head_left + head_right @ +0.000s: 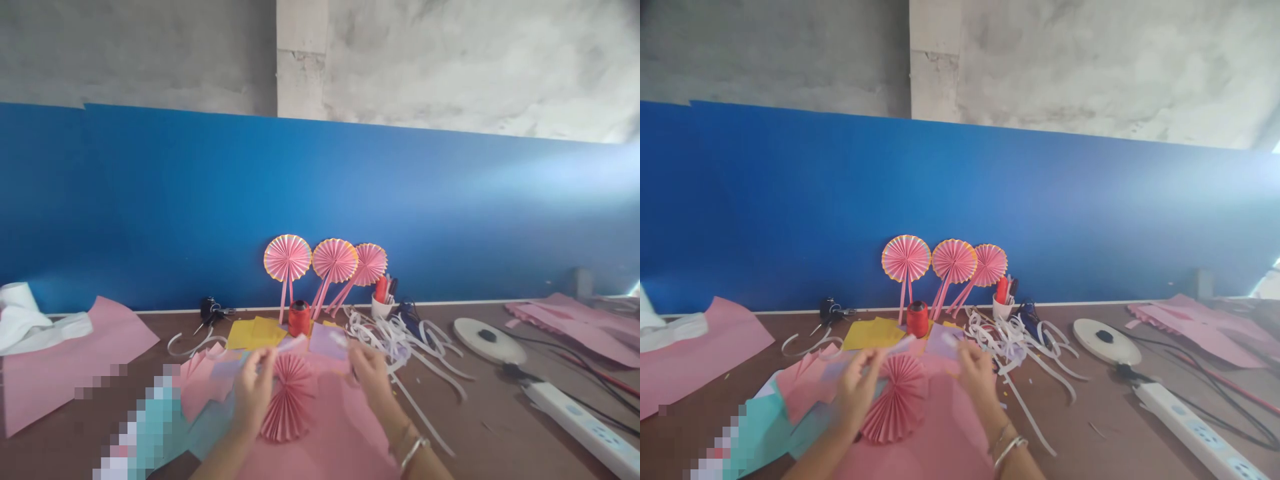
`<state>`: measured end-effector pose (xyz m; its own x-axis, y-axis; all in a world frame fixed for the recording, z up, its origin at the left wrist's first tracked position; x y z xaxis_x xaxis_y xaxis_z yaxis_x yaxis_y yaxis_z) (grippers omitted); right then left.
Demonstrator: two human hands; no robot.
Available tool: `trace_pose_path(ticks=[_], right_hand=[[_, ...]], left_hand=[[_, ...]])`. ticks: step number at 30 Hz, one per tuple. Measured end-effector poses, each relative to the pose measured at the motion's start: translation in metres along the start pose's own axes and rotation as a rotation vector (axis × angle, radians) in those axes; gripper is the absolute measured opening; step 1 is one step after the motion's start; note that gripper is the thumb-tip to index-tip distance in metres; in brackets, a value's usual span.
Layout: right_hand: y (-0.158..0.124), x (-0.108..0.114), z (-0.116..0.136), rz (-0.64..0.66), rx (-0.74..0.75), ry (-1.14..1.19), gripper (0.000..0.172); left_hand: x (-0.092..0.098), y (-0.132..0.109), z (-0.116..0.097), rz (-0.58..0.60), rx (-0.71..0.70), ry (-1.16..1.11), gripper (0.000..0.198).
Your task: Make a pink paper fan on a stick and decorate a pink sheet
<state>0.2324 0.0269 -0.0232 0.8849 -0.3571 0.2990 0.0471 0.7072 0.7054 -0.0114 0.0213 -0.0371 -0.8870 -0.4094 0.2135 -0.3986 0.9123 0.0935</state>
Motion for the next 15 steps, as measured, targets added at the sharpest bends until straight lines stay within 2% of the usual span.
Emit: trace_pose_path(ticks=[2, 3, 4, 6, 8, 11, 13, 15], right_hand=[[0.003, 0.011, -0.010, -0.067, -0.017, -0.072, 0.031], [0.004, 0.012, -0.012, -0.047, 0.037, -0.165, 0.028], [0.003, 0.009, -0.013, 0.045, 0.101, -0.262, 0.026], [-0.003, 0.000, -0.014, 0.181, 0.177, -0.472, 0.032], [-0.009, -0.008, -0.011, 0.198, 0.192, -0.622, 0.041], [-0.015, -0.018, 0.008, 0.195, 0.329, -0.558, 0.050], [-0.016, -0.024, 0.027, 0.293, 0.444, -0.425, 0.049], [-0.017, -0.029, 0.043, 0.368, 0.490, -0.362, 0.040]], left_hand=[[0.007, 0.011, 0.006, -0.089, 0.058, -0.066, 0.038], [0.005, 0.014, 0.008, -0.048, 0.067, -0.091, 0.038], [0.002, 0.015, 0.008, 0.012, 0.072, -0.118, 0.038], [-0.006, 0.011, 0.006, 0.113, 0.046, -0.111, 0.035], [-0.013, 0.003, 0.001, 0.179, 0.007, -0.064, 0.030], [-0.019, -0.009, -0.007, 0.267, -0.076, 0.019, 0.025], [-0.020, -0.014, -0.012, 0.321, -0.141, 0.056, 0.022], [-0.021, -0.018, -0.016, 0.355, -0.204, 0.080, 0.021]])
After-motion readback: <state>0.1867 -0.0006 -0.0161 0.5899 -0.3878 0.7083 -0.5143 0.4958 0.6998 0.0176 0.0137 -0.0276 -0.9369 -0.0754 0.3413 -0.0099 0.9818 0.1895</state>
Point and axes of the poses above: each hand's wrist, its own y-axis towards the middle knuckle, its own x-axis out of the back of the hand, z = x × y, the point moved 3 cm from there along y, towards the middle knuckle, and after that the axes turned 15 degrees about x, right-handed, at the moved point
